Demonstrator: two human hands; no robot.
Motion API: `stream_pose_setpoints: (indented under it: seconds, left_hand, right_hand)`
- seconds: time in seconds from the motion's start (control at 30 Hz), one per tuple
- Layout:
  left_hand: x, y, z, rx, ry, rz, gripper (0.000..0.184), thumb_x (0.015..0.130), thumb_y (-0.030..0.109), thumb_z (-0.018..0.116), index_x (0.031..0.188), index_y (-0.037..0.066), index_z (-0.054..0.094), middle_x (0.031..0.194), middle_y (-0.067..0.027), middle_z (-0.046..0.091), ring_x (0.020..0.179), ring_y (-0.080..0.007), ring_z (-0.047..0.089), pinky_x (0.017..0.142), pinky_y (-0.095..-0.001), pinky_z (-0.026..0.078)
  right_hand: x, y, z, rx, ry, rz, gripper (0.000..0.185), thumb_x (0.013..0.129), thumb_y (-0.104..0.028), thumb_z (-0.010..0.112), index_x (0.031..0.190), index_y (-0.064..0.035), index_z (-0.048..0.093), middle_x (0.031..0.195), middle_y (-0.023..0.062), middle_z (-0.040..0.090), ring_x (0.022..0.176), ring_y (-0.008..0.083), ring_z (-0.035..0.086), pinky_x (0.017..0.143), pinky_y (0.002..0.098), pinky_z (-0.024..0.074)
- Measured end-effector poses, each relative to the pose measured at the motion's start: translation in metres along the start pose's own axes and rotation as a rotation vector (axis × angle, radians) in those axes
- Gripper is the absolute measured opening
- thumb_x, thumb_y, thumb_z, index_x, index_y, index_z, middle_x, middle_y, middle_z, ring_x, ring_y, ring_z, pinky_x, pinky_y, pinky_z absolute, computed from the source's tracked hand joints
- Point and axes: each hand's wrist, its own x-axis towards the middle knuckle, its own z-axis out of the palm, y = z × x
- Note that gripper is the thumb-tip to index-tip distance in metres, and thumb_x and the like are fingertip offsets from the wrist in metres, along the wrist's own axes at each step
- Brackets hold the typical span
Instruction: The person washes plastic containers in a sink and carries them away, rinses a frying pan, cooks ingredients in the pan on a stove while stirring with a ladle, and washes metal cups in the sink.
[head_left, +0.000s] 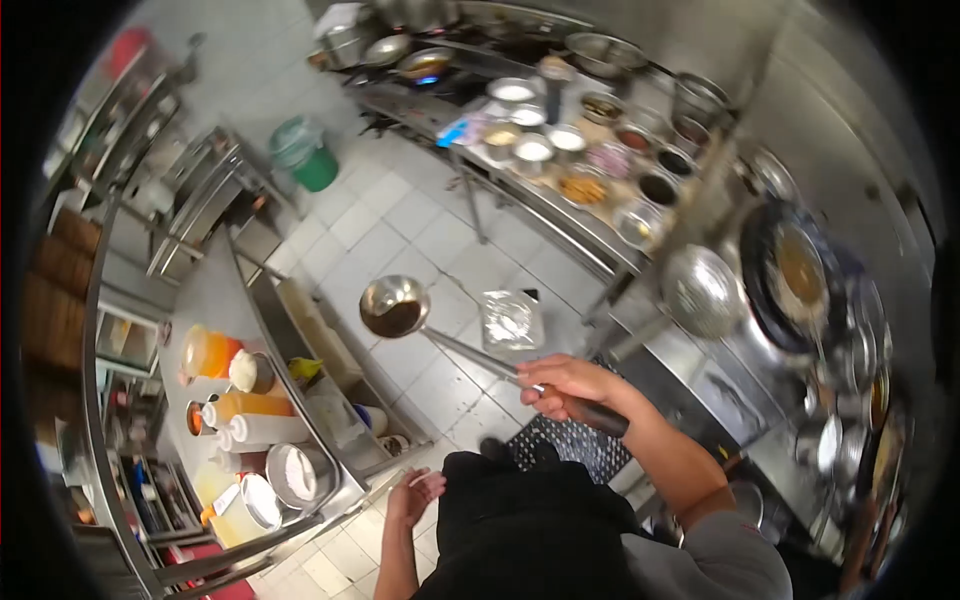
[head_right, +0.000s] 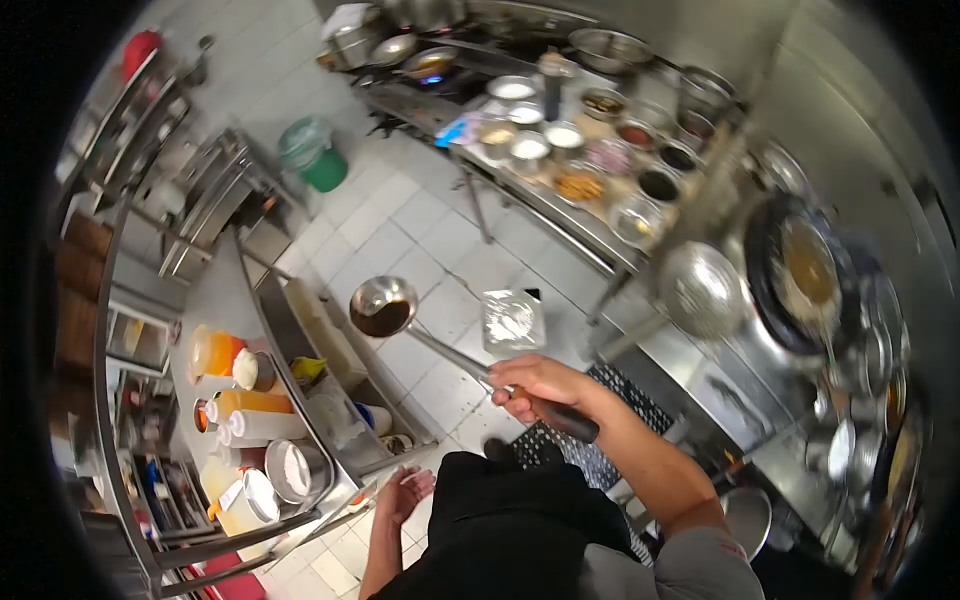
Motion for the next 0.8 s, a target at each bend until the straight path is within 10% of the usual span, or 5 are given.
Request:
stream_pose_setpoints:
  seconds: [0.2, 0.5, 0.67, 0.8]
  left_hand:
    - [0.097, 0.088, 0.008, -0.1, 0.029, -0.01, 0.036, 0.098, 0.027, 0.045, 0.115, -0.005, 0.048, 0.108, -0.0254, 0.059, 0.098, -0.0368, 0.061, 0.087, -0.0459, 0.052]
    - [0.333, 0.429, 0.132, 0.195, -0.179, 0.343, 0.025, 0.096, 0.019, 0.047, 0.105, -0.004, 0.053, 0.088, -0.0161, 0.062, 0.078, -0.0259, 0.063, 0.071, -0.0366, 0.052]
    - [0.355, 0.583, 0.232, 0.793, -0.233, 0.536, 0.027, 0.091, 0.025, 0.056, 0.101, 0.001, 0.059, 0.087, -0.0122, 0.065, 0.073, -0.0218, 0.064, 0.063, -0.0332, 0.053]
    - [0.443, 0.655, 0.138, 1.353, -0.03, 0.832, 0.034, 0.089, 0.032, 0.057, 0.086, -0.002, 0.063, 0.072, -0.0106, 0.066, 0.064, -0.017, 0.062, 0.058, -0.0309, 0.049]
  right_hand:
    - [0.141, -0.134, 0.022, -0.053, -0.015, -0.075, 0.021, 0.094, -0.022, 0.055, 0.102, -0.0033, 0.053, 0.076, 0.0034, 0.051, 0.05, 0.0059, 0.04, 0.045, 0.0218, 0.0349]
    - [0.303, -0.351, 0.039, 0.106, -0.098, -0.235, 0.034, 0.093, -0.016, 0.055, 0.118, 0.006, 0.046, 0.073, -0.0012, 0.053, 0.049, 0.0003, 0.044, 0.039, 0.0142, 0.0371]
    - [0.384, -0.489, 0.022, 0.122, -0.09, -0.321, 0.03, 0.093, -0.014, 0.054, 0.111, 0.0091, 0.047, 0.076, 0.0008, 0.055, 0.053, 0.0008, 0.05, 0.046, 0.0136, 0.0436]
    - [0.46, -0.598, -0.01, 0.061, 0.038, -0.44, 0.016, 0.093, -0.013, 0.053, 0.094, 0.0025, 0.05, 0.071, 0.0012, 0.054, 0.052, 0.003, 0.049, 0.046, 0.0157, 0.0433]
